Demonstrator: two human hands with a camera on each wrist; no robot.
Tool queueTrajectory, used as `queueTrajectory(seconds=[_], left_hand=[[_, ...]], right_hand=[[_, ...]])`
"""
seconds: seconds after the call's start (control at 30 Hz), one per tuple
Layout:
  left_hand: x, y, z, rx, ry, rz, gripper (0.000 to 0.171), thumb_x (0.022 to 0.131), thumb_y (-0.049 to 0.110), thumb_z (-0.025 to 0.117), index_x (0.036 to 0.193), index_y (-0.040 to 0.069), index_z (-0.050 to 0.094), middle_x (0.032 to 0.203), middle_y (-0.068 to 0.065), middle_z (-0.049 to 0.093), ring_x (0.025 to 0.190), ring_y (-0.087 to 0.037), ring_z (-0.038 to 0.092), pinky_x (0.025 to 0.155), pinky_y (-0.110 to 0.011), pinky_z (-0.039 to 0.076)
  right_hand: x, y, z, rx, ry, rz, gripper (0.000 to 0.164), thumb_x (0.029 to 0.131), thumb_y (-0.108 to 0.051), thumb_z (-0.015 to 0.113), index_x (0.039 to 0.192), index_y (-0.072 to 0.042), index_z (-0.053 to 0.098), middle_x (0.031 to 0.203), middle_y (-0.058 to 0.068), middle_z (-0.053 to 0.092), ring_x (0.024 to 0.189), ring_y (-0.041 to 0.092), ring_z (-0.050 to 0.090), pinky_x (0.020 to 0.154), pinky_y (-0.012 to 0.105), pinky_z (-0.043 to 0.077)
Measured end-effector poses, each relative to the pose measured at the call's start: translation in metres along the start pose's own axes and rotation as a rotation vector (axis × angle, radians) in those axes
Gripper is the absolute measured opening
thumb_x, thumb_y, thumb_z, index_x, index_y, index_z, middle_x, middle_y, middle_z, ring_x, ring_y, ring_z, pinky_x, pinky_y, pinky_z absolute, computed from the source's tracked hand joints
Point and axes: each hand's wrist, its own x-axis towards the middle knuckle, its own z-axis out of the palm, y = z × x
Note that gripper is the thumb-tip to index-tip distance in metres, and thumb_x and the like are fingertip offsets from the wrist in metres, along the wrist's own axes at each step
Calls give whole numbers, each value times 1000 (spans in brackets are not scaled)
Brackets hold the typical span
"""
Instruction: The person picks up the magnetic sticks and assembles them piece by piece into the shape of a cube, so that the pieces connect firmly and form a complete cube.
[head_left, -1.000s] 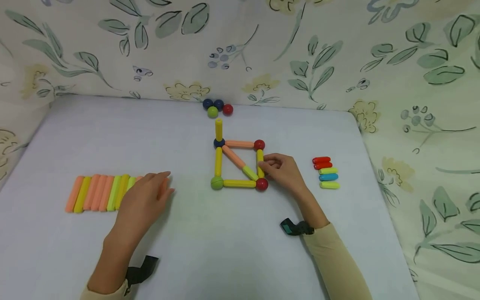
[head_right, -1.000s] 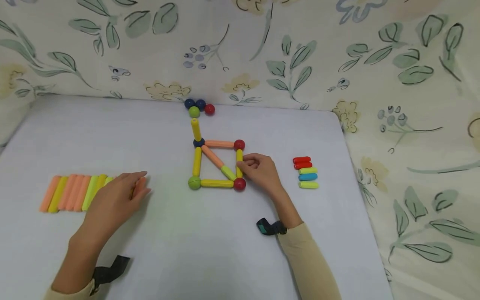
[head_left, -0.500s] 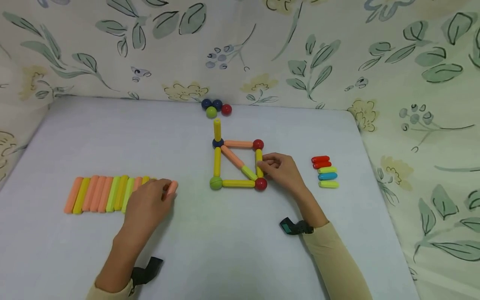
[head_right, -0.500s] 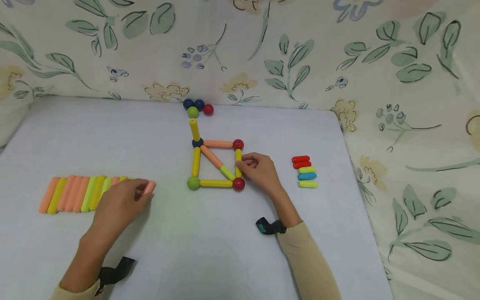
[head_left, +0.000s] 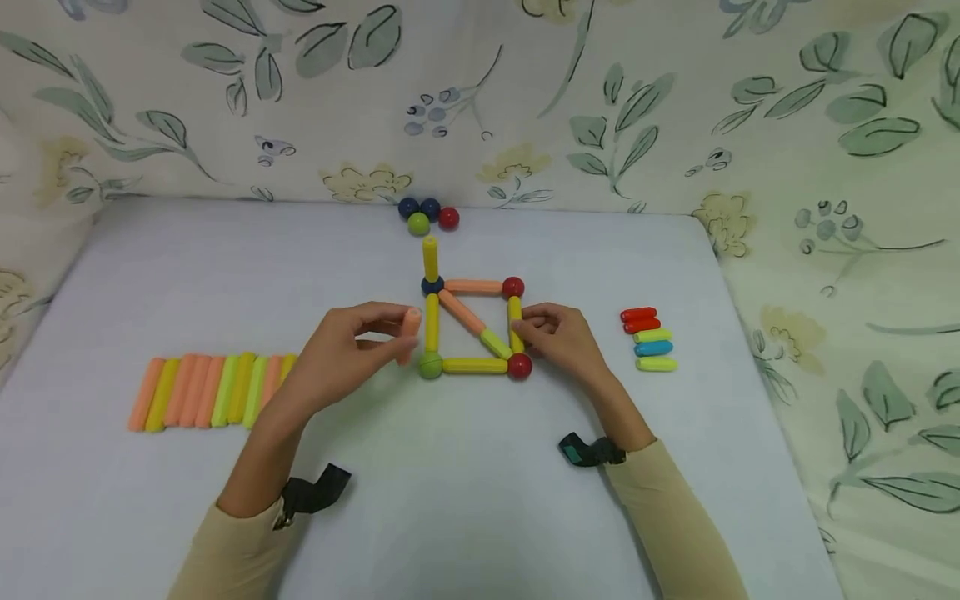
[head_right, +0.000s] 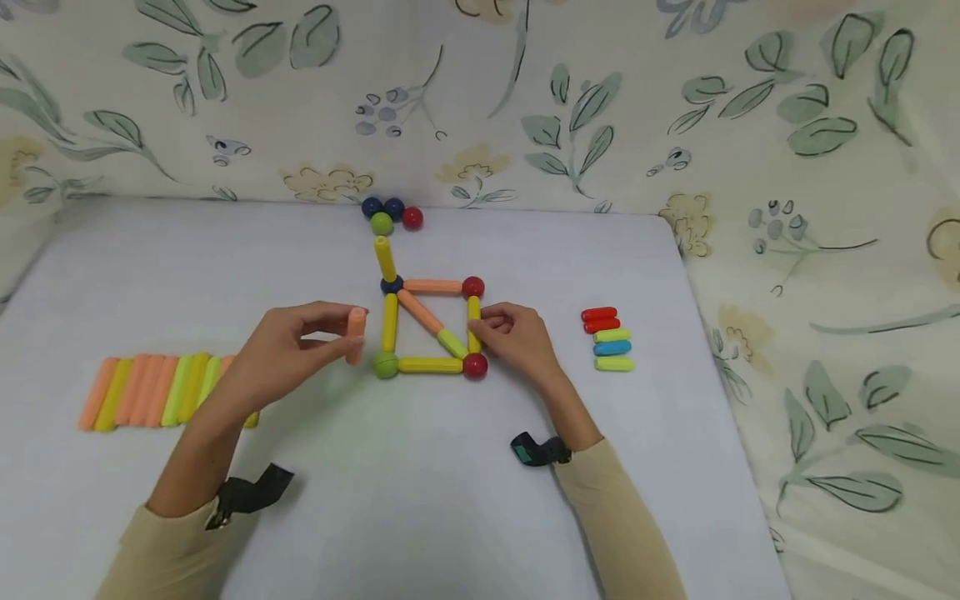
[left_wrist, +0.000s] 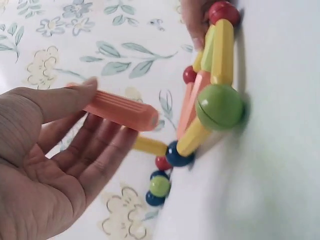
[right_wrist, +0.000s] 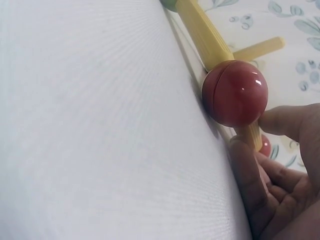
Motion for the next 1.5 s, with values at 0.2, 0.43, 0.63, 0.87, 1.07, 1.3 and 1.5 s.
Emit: queueTrajectory(seconds=[0.2, 0.43, 0.63, 0.87, 1.07, 1.3, 1.5], left_hand=[[40, 24, 12, -117, -17, 137, 40, 99, 27, 78, 135, 14, 71, 123, 2, 73, 112, -15, 68, 95, -31, 60], [88, 46, 36, -185, -57, 248, 36, 99, 23, 78, 134, 15, 72, 119, 0, 74, 108, -17, 71, 97, -36, 60], [119, 43, 58, -261, -31, 302, 37, 99, 22, 77, 135, 12, 71, 120, -3, 75, 113, -18, 70, 99, -37, 59], [130, 23, 76, -318, 31, 254, 36, 100, 20, 76, 134, 10, 71, 117, -6, 75, 115, -19, 69, 107, -43, 53], [137, 27, 86, -334, 65, 272, 33, 99, 19, 77, 130, 12, 72, 119, -5, 75, 115, -18, 69, 102, -41, 58], [141, 23, 100, -323, 61, 247, 33, 100, 17, 75, 133, 10, 71, 122, -6, 75, 117, -20, 69, 103, -37, 57], [142, 17, 101, -294, 63, 203, 33, 100, 18, 75, 133, 13, 71, 122, -4, 76, 118, -19, 70, 101, -35, 58]], right_hand=[[1, -1, -1, 17, -9, 19, 46, 98, -38, 75, 131, -6, 70, 108, 11, 75, 81, 22, 70, 74, 26, 60], [1, 4, -3, 22, -18, 6, 44, 99, -37, 74, 129, -5, 70, 106, 10, 76, 81, 21, 71, 75, 26, 61], [0, 7, 0, 22, -20, -12, 43, 99, -36, 74, 128, -5, 71, 103, 9, 77, 79, 20, 71, 75, 27, 61], [0, 5, 3, 27, -35, -26, 41, 99, -34, 75, 127, -5, 72, 101, 9, 77, 77, 20, 71, 75, 30, 61], [1, 4, -2, 25, -5, -41, 40, 99, -33, 74, 126, -4, 72, 103, 11, 77, 76, 20, 71, 73, 28, 60], [3, 3, -2, 28, -12, -42, 39, 99, -34, 75, 124, -4, 74, 98, 10, 78, 76, 21, 71, 71, 27, 60], [3, 4, -1, 23, -18, -53, 39, 100, -33, 74, 125, -3, 73, 98, 10, 77, 76, 20, 70, 70, 25, 60]])
